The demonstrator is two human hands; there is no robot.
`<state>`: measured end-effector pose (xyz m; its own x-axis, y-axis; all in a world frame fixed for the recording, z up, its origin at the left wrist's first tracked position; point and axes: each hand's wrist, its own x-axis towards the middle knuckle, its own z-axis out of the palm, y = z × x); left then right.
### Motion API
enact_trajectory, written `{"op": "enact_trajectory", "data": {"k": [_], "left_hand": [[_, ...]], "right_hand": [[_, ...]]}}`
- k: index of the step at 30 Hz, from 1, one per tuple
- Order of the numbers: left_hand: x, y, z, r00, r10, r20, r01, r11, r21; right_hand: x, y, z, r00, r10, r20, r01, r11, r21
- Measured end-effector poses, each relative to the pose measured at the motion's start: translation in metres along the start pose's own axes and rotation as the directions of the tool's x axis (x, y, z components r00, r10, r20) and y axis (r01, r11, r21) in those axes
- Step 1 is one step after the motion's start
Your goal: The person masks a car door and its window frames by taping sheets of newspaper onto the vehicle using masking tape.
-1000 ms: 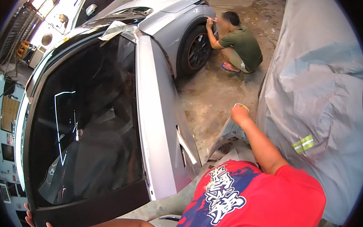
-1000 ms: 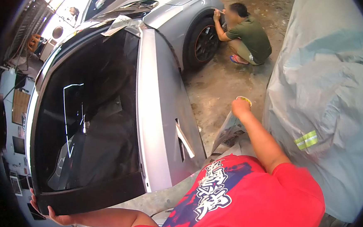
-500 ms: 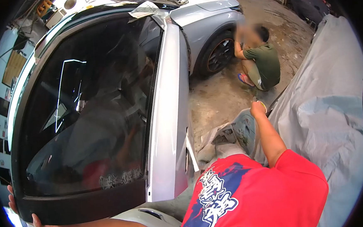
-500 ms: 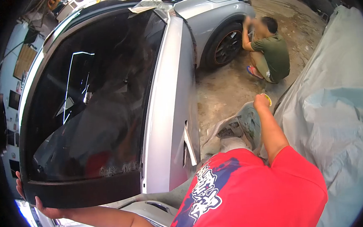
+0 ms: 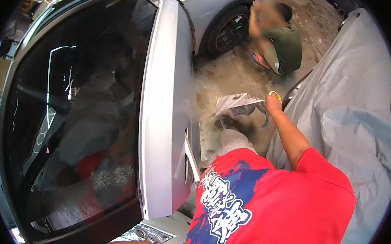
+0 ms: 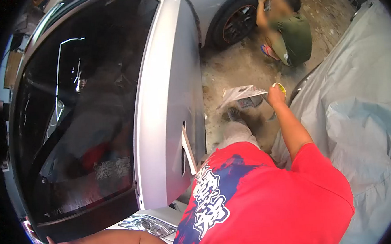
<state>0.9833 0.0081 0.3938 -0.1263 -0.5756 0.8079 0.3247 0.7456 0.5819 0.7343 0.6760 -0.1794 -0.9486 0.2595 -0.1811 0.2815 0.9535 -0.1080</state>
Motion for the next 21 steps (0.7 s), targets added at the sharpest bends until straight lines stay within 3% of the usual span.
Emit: {"op": "enact_trajectory", "data": {"k": [6, 9, 19, 20, 21], "left_hand": [[0.011, -0.002, -0.016, 0.999, 0.036, 0.004, -0.036, 0.999, -0.024], [0.018, -0.001, -0.027, 0.998, 0.055, 0.007, -0.055, 0.998, -0.044], [0.055, 0.002, -0.087, 0.987, 0.103, 0.122, -0.084, 0.986, -0.145], [0.057, 0.005, -0.082, 0.983, 0.078, 0.163, -0.057, 0.990, -0.132], [0.065, 0.020, -0.077, 0.974, -0.013, 0.226, 0.013, 1.000, 0.003]], "right_hand": [[-0.023, 0.021, 0.005, 0.995, 0.027, 0.093, -0.022, 0.999, -0.046], [-0.026, 0.025, 0.004, 0.996, -0.037, 0.085, 0.043, 0.997, -0.068], [0.060, 0.006, -0.016, 0.973, -0.147, 0.179, 0.172, 0.976, -0.131], [0.067, 0.000, -0.021, 0.972, -0.159, 0.172, 0.181, 0.976, -0.124], [0.074, -0.005, -0.024, 0.972, -0.167, 0.167, 0.187, 0.976, -0.112]]}}
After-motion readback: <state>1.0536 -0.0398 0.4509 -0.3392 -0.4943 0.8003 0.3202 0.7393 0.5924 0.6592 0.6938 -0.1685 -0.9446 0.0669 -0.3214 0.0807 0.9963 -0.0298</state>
